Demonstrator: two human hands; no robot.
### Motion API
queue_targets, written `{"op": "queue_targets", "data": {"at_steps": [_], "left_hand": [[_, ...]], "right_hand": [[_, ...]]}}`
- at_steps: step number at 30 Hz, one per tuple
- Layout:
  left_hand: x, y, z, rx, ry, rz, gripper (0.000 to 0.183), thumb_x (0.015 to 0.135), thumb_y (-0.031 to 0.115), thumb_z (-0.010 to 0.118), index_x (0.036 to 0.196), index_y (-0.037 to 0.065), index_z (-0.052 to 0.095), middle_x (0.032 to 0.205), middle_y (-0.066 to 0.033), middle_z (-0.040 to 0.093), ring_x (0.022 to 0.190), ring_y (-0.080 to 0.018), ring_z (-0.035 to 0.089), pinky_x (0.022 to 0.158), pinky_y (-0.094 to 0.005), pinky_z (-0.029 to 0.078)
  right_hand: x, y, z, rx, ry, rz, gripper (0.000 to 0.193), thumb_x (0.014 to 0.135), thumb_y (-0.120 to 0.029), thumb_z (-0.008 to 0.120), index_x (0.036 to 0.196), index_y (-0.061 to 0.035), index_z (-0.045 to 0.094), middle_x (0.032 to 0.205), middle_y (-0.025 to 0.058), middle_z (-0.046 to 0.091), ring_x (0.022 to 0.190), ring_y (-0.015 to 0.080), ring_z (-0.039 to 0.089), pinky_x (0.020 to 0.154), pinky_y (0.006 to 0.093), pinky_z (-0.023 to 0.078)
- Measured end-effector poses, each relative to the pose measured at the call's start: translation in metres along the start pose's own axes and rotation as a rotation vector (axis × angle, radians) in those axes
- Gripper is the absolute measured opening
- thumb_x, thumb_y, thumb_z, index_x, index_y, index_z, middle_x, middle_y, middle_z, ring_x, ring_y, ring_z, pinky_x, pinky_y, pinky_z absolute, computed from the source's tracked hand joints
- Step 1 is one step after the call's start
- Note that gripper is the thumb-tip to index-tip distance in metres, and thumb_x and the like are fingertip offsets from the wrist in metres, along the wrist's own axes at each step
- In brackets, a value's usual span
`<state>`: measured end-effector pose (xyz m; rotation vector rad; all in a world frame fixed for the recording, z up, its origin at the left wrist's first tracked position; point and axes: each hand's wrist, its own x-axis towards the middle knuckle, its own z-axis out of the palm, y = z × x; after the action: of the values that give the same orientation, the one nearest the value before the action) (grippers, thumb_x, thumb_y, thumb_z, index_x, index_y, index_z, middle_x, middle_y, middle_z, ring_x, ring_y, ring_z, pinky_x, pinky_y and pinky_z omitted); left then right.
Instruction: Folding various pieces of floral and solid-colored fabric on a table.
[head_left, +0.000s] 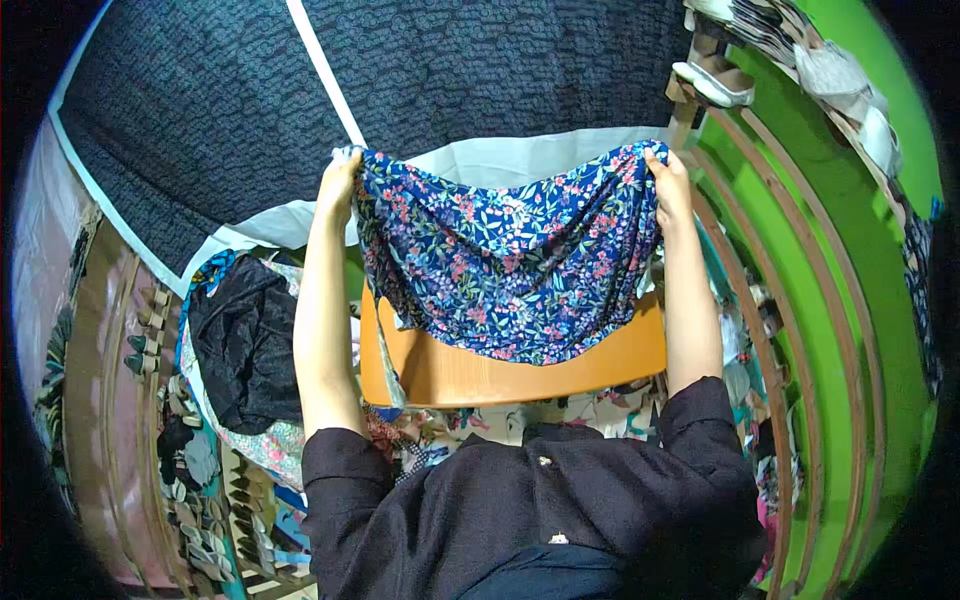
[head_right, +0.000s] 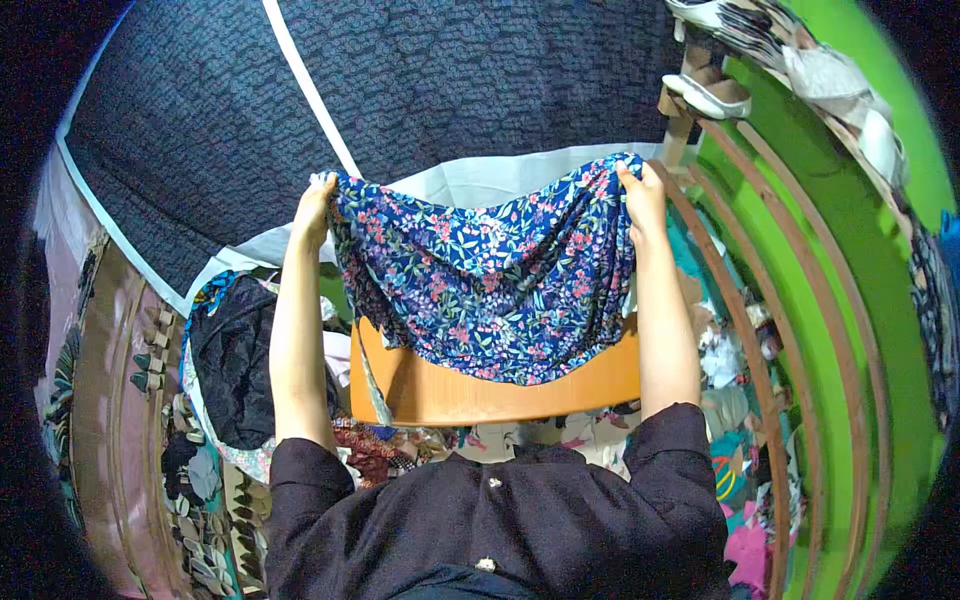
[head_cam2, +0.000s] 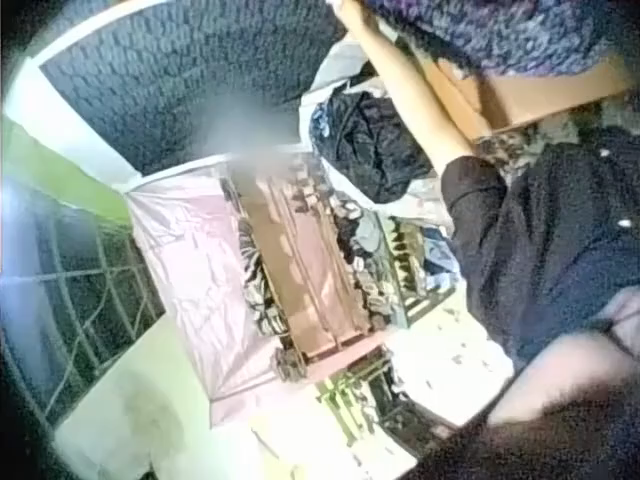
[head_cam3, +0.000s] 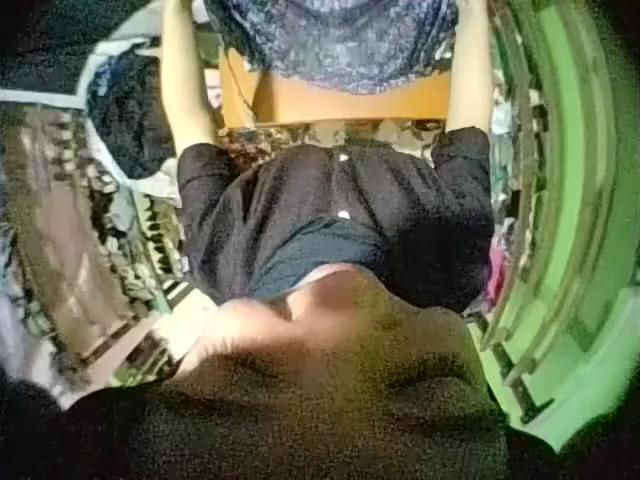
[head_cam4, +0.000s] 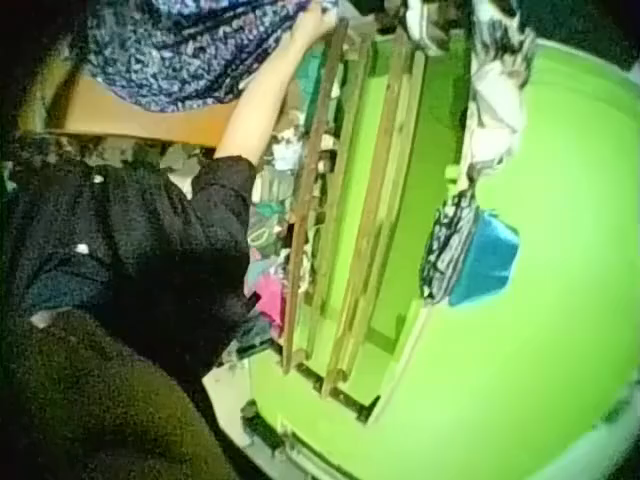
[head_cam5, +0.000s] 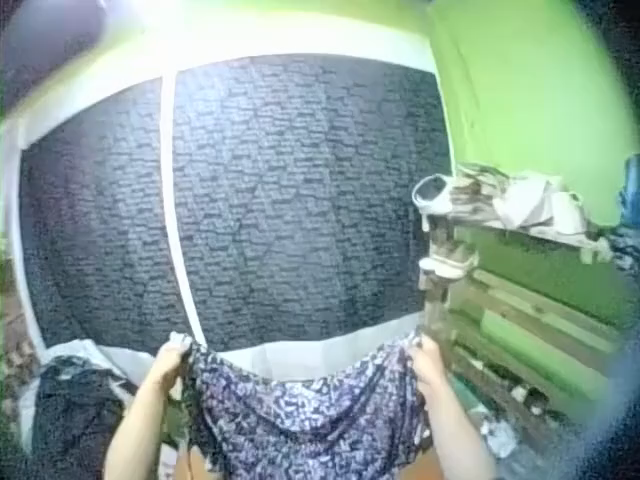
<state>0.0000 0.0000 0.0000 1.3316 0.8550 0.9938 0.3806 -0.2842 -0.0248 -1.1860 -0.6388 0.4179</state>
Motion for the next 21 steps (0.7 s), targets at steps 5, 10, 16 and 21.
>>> {"op": "queue_targets", "data": {"at_steps": [5,10,16,21], "left_hand": [[0.006,0.052,-0.006,-0.25,-0.128,0.246,0.015,0.091,0.025,0.049,0.086,0.011,0.051,0.072,0.0034,0.052,0.061,-0.0062,0.048,0.057,-0.0231,0.04],[-0.076,0.041,-0.042,-0.564,-0.248,0.34,0.025,0.092,0.028,0.046,0.094,0.005,0.055,0.088,-0.0072,0.062,0.08,-0.0174,0.06,0.075,-0.0331,0.049],[-0.112,-0.009,-0.095,-0.732,-0.228,0.211,0.032,0.092,0.028,0.044,0.111,0.003,0.053,0.109,-0.0098,0.059,0.099,-0.023,0.057,0.089,-0.0401,0.044],[-0.191,-0.188,-0.146,-0.697,0.088,-0.066,0.035,0.089,0.023,0.049,0.12,0.005,0.047,0.115,-0.0085,0.055,0.103,-0.0236,0.054,0.088,-0.0396,0.042]], "right_hand": [[-0.014,-0.028,0.051,0.138,0.003,-0.24,0.013,0.087,-0.011,0.055,0.096,-0.0038,0.059,0.086,-0.0008,0.061,0.078,0.0077,0.055,0.074,0.0231,0.042],[-0.092,-0.034,-0.001,0.28,-0.006,-0.258,0.023,0.088,-0.01,0.054,0.109,-0.004,0.052,0.102,0.001,0.058,0.094,0.0106,0.052,0.088,0.0273,0.038],[-0.115,-0.009,-0.026,0.438,0.034,-0.122,0.037,0.088,-0.008,0.047,0.124,0.0008,0.042,0.121,0.0066,0.049,0.114,0.0162,0.044,0.098,0.0318,0.03],[-0.2,0.143,-0.076,0.355,0.342,0.026,0.016,0.076,-0.009,0.054,0.09,-0.0034,0.057,0.095,0.0042,0.056,0.092,0.0147,0.05,0.087,0.0278,0.035]]}}
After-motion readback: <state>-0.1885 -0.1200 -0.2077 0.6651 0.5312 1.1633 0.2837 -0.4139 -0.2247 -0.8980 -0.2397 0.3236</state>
